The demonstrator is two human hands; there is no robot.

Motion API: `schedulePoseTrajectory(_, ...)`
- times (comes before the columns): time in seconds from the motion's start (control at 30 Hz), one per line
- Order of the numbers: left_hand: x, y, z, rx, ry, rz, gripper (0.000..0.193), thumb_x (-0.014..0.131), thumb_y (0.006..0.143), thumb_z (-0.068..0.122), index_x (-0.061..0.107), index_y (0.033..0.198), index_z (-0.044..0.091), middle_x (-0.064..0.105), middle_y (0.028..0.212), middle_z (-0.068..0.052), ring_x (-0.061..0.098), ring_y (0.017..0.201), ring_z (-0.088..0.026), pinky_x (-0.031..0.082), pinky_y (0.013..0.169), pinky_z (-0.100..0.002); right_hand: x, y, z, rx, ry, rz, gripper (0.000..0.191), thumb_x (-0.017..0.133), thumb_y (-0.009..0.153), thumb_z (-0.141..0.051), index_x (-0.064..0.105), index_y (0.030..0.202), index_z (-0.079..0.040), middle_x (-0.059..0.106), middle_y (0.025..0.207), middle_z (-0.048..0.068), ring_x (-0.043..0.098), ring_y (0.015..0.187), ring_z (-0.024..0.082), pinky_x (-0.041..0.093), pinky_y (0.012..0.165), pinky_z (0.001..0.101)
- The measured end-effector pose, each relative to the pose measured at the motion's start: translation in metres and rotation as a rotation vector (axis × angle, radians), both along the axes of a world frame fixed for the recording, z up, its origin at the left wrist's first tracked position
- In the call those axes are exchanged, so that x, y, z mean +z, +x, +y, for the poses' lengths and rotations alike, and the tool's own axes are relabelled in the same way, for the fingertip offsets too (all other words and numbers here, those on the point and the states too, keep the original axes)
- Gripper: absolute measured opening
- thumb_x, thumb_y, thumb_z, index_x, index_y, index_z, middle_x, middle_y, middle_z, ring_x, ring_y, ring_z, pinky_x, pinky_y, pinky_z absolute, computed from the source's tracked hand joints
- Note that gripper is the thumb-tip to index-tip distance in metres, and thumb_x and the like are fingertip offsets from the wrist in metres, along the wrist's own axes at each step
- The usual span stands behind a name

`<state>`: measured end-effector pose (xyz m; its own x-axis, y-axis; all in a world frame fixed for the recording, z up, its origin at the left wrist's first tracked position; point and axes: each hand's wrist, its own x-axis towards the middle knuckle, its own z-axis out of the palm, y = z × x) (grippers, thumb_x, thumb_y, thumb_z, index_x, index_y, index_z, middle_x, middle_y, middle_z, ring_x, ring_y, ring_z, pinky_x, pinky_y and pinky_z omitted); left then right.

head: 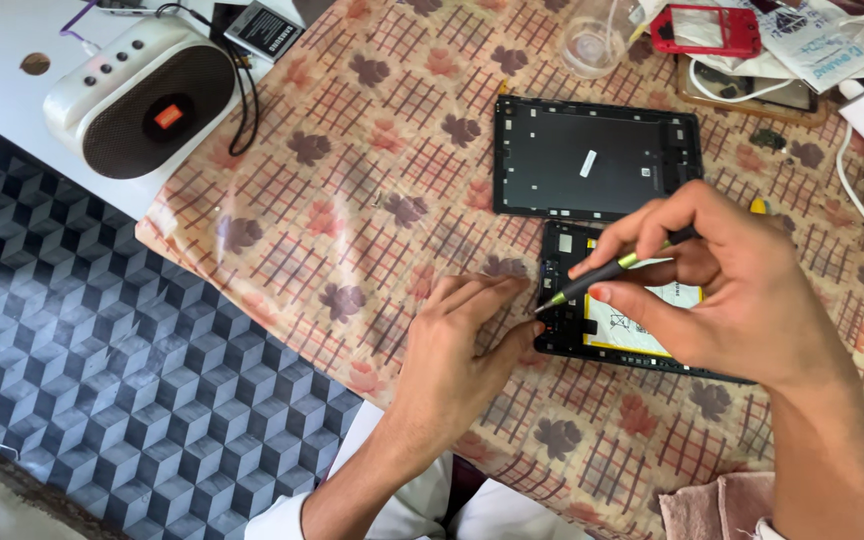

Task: The person uses a screwdriver to remove screws from the back cover of a disassembled smartphone. They place the removed screws on the table and continue unscrewing additional fasteners from the device's frame.

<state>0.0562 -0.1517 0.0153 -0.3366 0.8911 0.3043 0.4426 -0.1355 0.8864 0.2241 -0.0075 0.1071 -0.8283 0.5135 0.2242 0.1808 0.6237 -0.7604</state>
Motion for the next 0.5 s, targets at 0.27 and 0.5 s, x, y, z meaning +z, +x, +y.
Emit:
schedulePoseTrajectory(0.27, 0.0004, -0.005, -0.0006, -0.038, -0.067, -0.184, 0.026, 0.081, 0.082, 0.009, 0.078, 0.108, 0.007, 0.076, 0.085, -0.006, 0.069, 0.085, -0.022, 0.055, 0.076, -0.033, 0.0014, 0.0, -0.0025, -0.021, -0.013, 0.006, 0.034, 0.076, 0.083, 0.006, 0.046, 0.096, -0.004, 0.073, 0.104, 0.016, 0.079, 0.1, 0.022, 0.069, 0.076, 0.0265)
schedulePoseTrajectory(0.5, -0.003, -0.0073, -0.002, -0.05, 0.09, -0.165, 0.022, 0.073, 0.086, -0.002, 0.077, 0.106, 0.006, 0.078, 0.093, -0.005, 0.072, 0.088, -0.02, 0.056, 0.082, -0.032, 0.0034, 0.0003, -0.0031, -0.009, 0.023, -0.005, 0.033, 0.076, 0.084, 0.005, 0.046, 0.095, -0.003, 0.074, 0.103, 0.016, 0.079, 0.099, 0.022, 0.069, 0.072, 0.0259)
